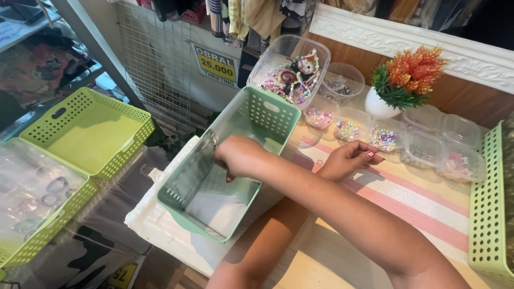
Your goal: The person picks up bracelets from containers and places them into small plastic bags by hand.
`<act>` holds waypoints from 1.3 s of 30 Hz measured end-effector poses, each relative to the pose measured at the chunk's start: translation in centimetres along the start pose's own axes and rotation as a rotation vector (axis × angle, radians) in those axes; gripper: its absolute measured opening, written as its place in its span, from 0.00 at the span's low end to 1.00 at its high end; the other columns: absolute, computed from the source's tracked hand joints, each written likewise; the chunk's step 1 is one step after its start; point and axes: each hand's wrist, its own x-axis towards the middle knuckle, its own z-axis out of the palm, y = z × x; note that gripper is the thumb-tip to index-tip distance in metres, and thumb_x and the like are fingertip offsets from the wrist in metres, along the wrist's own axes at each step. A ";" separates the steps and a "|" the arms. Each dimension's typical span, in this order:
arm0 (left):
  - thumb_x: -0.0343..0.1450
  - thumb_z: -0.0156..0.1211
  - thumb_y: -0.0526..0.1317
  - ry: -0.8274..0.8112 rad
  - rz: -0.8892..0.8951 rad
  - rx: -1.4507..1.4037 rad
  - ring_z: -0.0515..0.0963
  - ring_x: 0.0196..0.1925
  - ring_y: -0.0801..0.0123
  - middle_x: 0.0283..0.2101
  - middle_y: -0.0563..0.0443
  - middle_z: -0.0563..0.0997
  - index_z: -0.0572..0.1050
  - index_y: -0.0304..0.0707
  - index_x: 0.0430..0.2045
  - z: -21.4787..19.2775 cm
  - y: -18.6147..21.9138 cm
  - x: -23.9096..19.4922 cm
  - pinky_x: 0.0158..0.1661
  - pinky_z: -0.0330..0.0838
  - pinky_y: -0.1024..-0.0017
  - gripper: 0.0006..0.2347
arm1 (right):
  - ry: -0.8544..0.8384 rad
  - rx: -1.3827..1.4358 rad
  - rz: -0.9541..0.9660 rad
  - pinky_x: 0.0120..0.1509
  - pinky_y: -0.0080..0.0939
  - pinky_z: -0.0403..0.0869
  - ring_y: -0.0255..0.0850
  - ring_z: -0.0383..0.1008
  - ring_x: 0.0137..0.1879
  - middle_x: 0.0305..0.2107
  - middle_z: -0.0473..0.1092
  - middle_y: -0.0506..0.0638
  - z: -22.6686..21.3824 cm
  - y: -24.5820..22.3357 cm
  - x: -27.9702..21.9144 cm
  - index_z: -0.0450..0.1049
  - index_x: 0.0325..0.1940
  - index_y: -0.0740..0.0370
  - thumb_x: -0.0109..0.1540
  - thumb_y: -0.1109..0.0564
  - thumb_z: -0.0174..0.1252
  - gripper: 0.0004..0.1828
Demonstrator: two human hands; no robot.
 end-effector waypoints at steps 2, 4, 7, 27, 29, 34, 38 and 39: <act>0.81 0.51 0.37 0.003 -0.012 -0.015 0.80 0.56 0.65 0.53 0.41 0.81 0.70 0.26 0.54 -0.2 -0.3 0.2 0.55 0.76 0.68 0.12 | 0.011 0.014 0.019 0.37 0.57 0.73 0.55 0.77 0.36 0.25 0.75 0.55 0.1 0.1 -0.1 0.76 0.27 0.61 0.44 0.57 0.76 0.15; 0.81 0.50 0.38 0.008 -0.024 -0.029 0.80 0.56 0.65 0.53 0.40 0.81 0.70 0.26 0.54 -0.3 -0.4 0.3 0.55 0.76 0.68 0.12 | 0.021 0.027 0.037 0.37 0.56 0.73 0.54 0.78 0.36 0.25 0.75 0.54 0.4 0.4 -0.1 0.75 0.27 0.61 0.44 0.59 0.75 0.14; 0.81 0.50 0.37 -0.003 -0.020 -0.035 0.80 0.56 0.65 0.53 0.40 0.81 0.70 0.27 0.54 -0.3 -0.5 0.4 0.56 0.76 0.68 0.11 | 0.029 0.063 0.042 0.38 0.52 0.76 0.48 0.81 0.35 0.25 0.77 0.51 1.0 1.1 0.1 0.74 0.27 0.60 0.53 0.63 0.66 0.06; 0.75 0.38 0.57 0.227 -0.022 -0.528 0.78 0.60 0.70 0.56 0.61 0.78 0.69 0.49 0.57 -4.9 -1.6 3.0 0.62 0.69 0.67 0.22 | 0.886 0.855 0.128 0.43 0.32 0.74 0.30 0.73 0.37 0.32 0.75 0.44 -4.6 13.9 -16.8 0.78 0.43 0.65 0.65 0.62 0.62 0.04; 0.79 0.36 0.59 0.251 0.105 -0.466 0.76 0.59 0.63 0.56 0.51 0.76 0.68 0.39 0.57 -3.8 1.6 2.3 0.62 0.68 0.62 0.24 | 0.941 0.977 0.201 0.39 0.33 0.73 0.31 0.72 0.34 0.31 0.74 0.45 -4.3 15.9 -19.4 0.77 0.43 0.65 0.65 0.61 0.62 0.04; 0.78 0.31 0.62 0.330 0.272 -0.444 0.74 0.66 0.58 0.63 0.39 0.74 0.67 0.32 0.60 1.6 11.7 0.0 0.65 0.67 0.60 0.31 | 1.054 1.185 0.298 0.40 0.34 0.79 0.32 0.75 0.34 0.31 0.74 0.45 -2.5 18.3 -22.8 0.72 0.42 0.63 0.64 0.61 0.61 0.06; 0.78 0.44 0.49 0.413 0.270 -0.267 0.75 0.66 0.57 0.64 0.39 0.74 0.66 0.36 0.59 0.6 11.2 0.4 0.63 0.70 0.60 0.20 | 0.961 1.092 0.335 0.41 0.37 0.79 0.34 0.77 0.36 0.33 0.75 0.47 -1.2 18.5 -23.5 0.72 0.42 0.65 0.64 0.60 0.63 0.08; 0.78 0.49 0.43 0.433 0.265 -0.206 0.76 0.64 0.57 0.62 0.39 0.75 0.67 0.35 0.57 0.0 10.6 0.5 0.62 0.72 0.60 0.16 | 0.864 1.048 0.381 0.41 0.37 0.78 0.34 0.78 0.37 0.34 0.76 0.47 -1.0 18.4 -23.6 0.73 0.43 0.65 0.63 0.59 0.64 0.09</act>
